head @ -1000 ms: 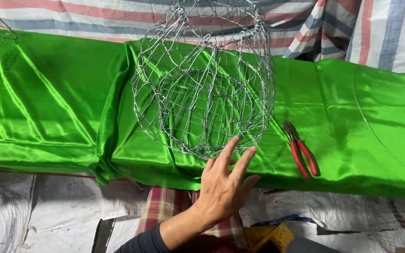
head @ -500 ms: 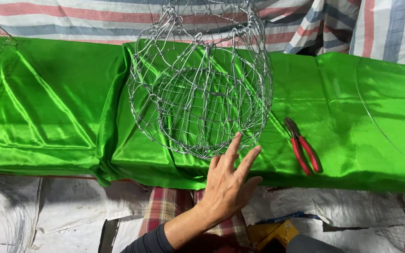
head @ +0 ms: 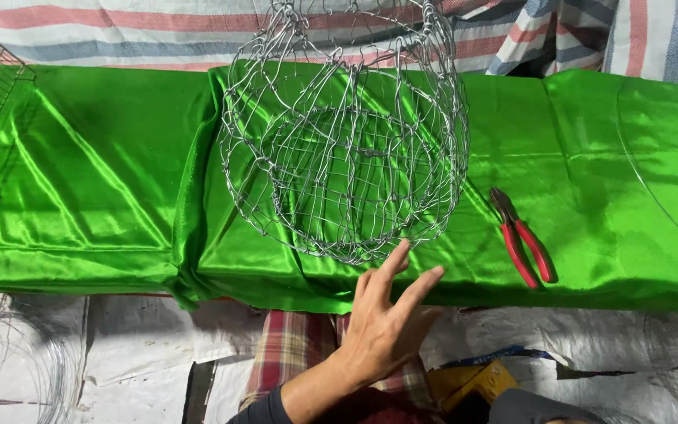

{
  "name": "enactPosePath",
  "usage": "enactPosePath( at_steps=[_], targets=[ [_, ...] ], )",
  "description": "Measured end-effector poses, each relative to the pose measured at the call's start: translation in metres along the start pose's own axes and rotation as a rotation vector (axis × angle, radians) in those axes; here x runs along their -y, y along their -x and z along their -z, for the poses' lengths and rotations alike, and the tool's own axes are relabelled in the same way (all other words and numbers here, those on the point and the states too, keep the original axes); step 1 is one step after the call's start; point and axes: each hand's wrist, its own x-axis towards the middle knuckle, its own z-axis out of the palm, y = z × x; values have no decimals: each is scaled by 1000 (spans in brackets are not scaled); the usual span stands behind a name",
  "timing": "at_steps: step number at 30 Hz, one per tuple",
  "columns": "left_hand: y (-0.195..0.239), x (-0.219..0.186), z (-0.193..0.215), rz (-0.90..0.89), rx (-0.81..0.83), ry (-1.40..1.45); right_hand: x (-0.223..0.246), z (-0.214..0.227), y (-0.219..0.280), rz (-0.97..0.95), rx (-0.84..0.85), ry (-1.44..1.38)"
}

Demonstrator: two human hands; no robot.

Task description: Assembling and inspecting a wire mesh basket using pliers

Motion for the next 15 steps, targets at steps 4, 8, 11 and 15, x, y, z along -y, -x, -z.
enactPosePath(
  at_steps=[4, 8, 11, 15],
  targets=[
    [10, 9, 14, 9, -182, 93, -12, 3, -16, 9, -28, -7],
    [-8, 54, 56, 43, -663, -20, -50, -13, -87, 14, -32, -23],
    [-24, 96, 92, 253, -765, 73, -111, -70, -222, -121, -194, 268],
    [-49, 135, 105, 572, -719, 491, -206, -24, -259, -491, -497, 820]
  ],
)
